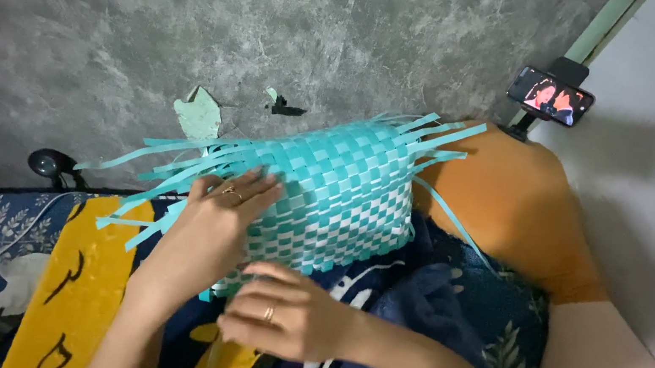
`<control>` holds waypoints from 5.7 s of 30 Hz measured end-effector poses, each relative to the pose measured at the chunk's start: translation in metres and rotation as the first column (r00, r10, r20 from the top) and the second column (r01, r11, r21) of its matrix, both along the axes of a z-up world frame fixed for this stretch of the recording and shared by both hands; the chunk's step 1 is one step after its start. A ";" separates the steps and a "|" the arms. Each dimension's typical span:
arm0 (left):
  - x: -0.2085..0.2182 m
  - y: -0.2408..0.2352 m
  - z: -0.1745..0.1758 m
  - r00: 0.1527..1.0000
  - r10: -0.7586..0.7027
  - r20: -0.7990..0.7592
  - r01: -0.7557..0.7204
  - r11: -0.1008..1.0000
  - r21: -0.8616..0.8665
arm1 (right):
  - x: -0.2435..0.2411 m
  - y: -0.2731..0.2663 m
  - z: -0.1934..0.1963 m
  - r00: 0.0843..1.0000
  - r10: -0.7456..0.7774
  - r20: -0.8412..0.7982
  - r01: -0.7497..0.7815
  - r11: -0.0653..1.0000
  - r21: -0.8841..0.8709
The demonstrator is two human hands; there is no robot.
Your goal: A person is hand-weaving a bag made of teal and white plastic strips, specifically tucking the loose ends of the strips into the body of the bag to secure the weave.
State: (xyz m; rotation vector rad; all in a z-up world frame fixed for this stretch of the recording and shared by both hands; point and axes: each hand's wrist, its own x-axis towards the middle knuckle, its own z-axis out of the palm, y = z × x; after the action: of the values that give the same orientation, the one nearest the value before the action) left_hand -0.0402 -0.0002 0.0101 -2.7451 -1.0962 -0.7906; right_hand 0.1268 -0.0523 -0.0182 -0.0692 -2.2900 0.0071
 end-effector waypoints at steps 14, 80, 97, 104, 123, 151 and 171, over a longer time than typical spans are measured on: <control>-0.004 -0.005 -0.001 0.995 0.037 -0.091 -0.017 0.977 0.213 | 0.022 0.045 -0.012 0.963 -0.103 0.247 0.075 0.990 0.119; 0.003 0.008 -0.004 0.943 0.219 -0.250 -0.209 0.976 0.066 | 0.007 0.041 -0.019 0.678 -0.716 -0.166 0.734 0.672 0.099; 0.007 -0.009 0.007 0.944 0.216 -0.249 -0.179 0.971 0.161 | -0.001 0.059 -0.060 0.637 -0.748 -0.187 0.748 0.658 -0.083; 0.000 -0.001 0.008 0.937 0.219 -0.273 -0.196 0.974 0.110 | 0.006 0.046 -0.049 0.598 -0.780 -0.186 0.781 0.619 -0.083; 0.005 0.044 -0.030 0.946 0.288 -0.151 -0.212 0.898 0.385 | -0.008 0.048 -0.054 0.517 -0.812 -0.272 0.855 0.507 0.112; 0.022 -0.052 -0.013 0.932 0.307 -0.195 -0.192 0.870 0.453 | 0.007 0.026 -0.086 0.592 -0.763 -0.260 0.792 0.610 0.016; 0.020 -0.060 -0.009 0.920 0.333 -0.205 -0.249 0.903 0.351 | 0.008 -0.004 -0.042 0.582 -0.794 -0.176 0.805 0.593 -0.012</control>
State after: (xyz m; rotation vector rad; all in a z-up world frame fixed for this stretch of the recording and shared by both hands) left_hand -0.0201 -0.0601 0.0015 -2.2638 -1.1696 -0.4949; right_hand 0.1351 -0.0562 -0.0598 -1.0401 -1.8935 -0.5262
